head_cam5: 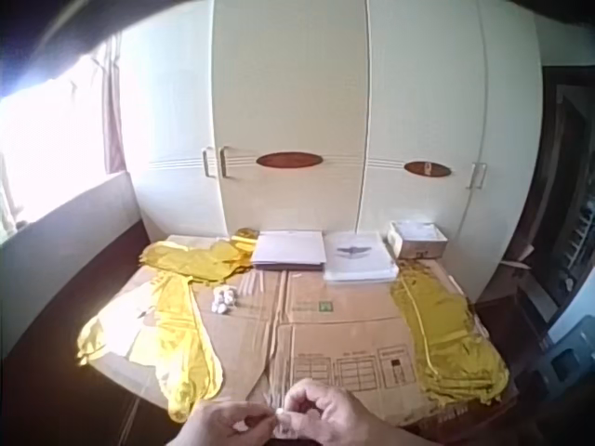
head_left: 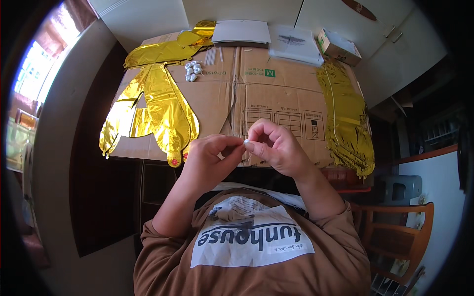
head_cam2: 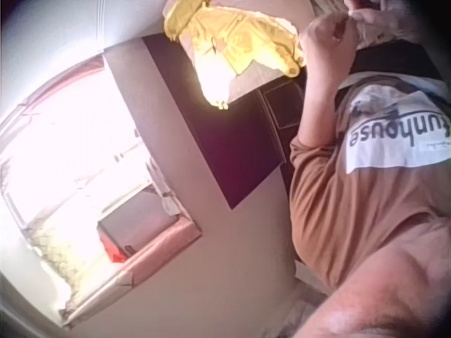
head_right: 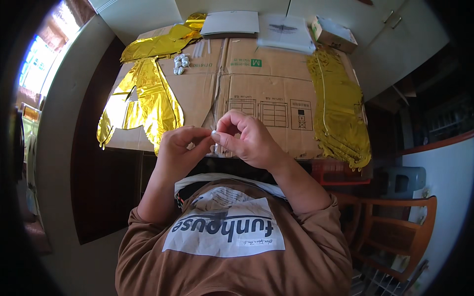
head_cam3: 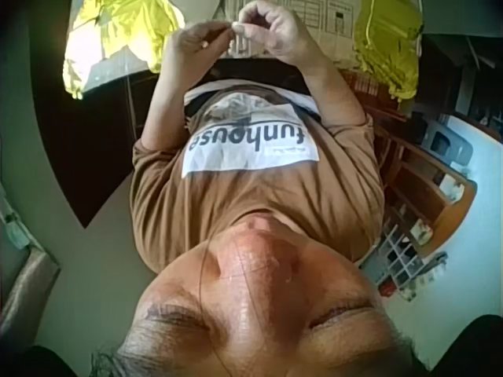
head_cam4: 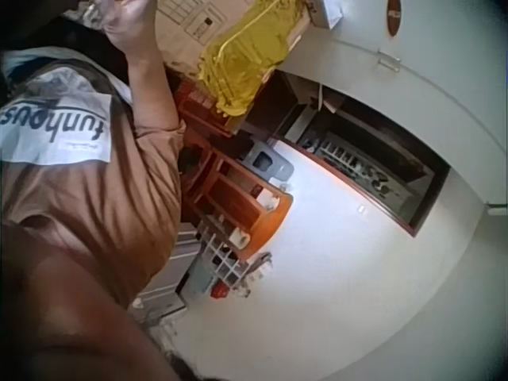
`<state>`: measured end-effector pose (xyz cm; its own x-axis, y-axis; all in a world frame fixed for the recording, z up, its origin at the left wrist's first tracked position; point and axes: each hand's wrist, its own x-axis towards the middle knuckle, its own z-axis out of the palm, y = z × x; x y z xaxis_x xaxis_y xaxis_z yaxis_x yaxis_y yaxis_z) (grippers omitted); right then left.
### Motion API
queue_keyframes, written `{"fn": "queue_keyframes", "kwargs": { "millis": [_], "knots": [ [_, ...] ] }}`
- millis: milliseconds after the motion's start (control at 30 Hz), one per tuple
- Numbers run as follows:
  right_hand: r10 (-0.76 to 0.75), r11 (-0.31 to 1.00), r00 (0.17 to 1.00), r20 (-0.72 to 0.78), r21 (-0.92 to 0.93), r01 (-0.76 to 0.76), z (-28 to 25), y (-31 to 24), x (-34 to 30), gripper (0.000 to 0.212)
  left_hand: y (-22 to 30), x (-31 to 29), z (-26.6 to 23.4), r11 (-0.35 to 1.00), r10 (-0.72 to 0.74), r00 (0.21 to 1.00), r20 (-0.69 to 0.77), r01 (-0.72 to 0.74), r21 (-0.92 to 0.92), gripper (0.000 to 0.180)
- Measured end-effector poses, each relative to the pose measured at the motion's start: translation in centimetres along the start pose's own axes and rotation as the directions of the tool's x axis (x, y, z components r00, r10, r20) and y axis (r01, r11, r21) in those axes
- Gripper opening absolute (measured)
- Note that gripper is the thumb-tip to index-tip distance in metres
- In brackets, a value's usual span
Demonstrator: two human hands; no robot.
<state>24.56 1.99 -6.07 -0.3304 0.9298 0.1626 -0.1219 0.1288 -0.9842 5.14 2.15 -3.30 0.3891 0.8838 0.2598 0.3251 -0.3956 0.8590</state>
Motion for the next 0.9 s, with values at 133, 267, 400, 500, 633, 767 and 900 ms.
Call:
{"fn": "queue_keyframes", "kwargs": {
  "millis": [133, 267, 400, 500, 633, 767, 900],
  "knots": [
    [0.104, 0.946, 0.987, -0.119, 0.317, -0.062, 2.1, -0.6, 0.4, 0.018, -0.2, 0.2, 0.3, 0.914, -0.222, 0.975, 0.007, 0.211, -0.346, 0.01],
    [0.349, 0.936, 0.937, 0.002, -0.049, -0.349, 1.7, -1.1, -0.9, 0.014, -1.2, 0.4, 0.2, 0.849, -0.26, 0.962, -0.078, 0.189, -0.494, 0.013],
    [-0.33, 0.395, 0.93, 0.162, -0.871, 0.292, 2.4, -0.8, -1.6, 0.008, -1.8, 0.9, 0.6, 0.894, -0.288, 0.947, -0.141, 0.214, -0.394, 0.014],
    [-0.231, 0.057, 0.905, 0.357, -0.924, 0.379, 2.5, -4.5, -1.3, 0.011, -1.8, 0.9, 0.8, 0.982, -0.184, 0.971, -0.149, 0.174, -0.078, 0.015],
    [-0.243, 0.263, 0.845, 0.476, -0.806, 0.53, 0.6, -6.8, 1.4, 0.016, -1.3, 0.5, 0.7, 0.999, -0.032, 0.999, -0.018, 0.033, 0.024, 0.013],
    [0.025, 0.798, 0.88, 0.475, -0.539, 0.269, -2.5, -5.3, 5.0, 0.014, -1.0, 0.0, 0.8, 0.972, -0.035, 0.997, 0.071, 0.05, -0.231, 0.01],
    [0.206, 0.979, 0.888, 0.412, -0.082, -0.189, -2.9, -1.7, 4.8, 0.023, -1.2, -0.3, 1.1, 0.821, -0.102, 0.994, 0.031, 0.101, -0.561, 0.011]
  ]
}}
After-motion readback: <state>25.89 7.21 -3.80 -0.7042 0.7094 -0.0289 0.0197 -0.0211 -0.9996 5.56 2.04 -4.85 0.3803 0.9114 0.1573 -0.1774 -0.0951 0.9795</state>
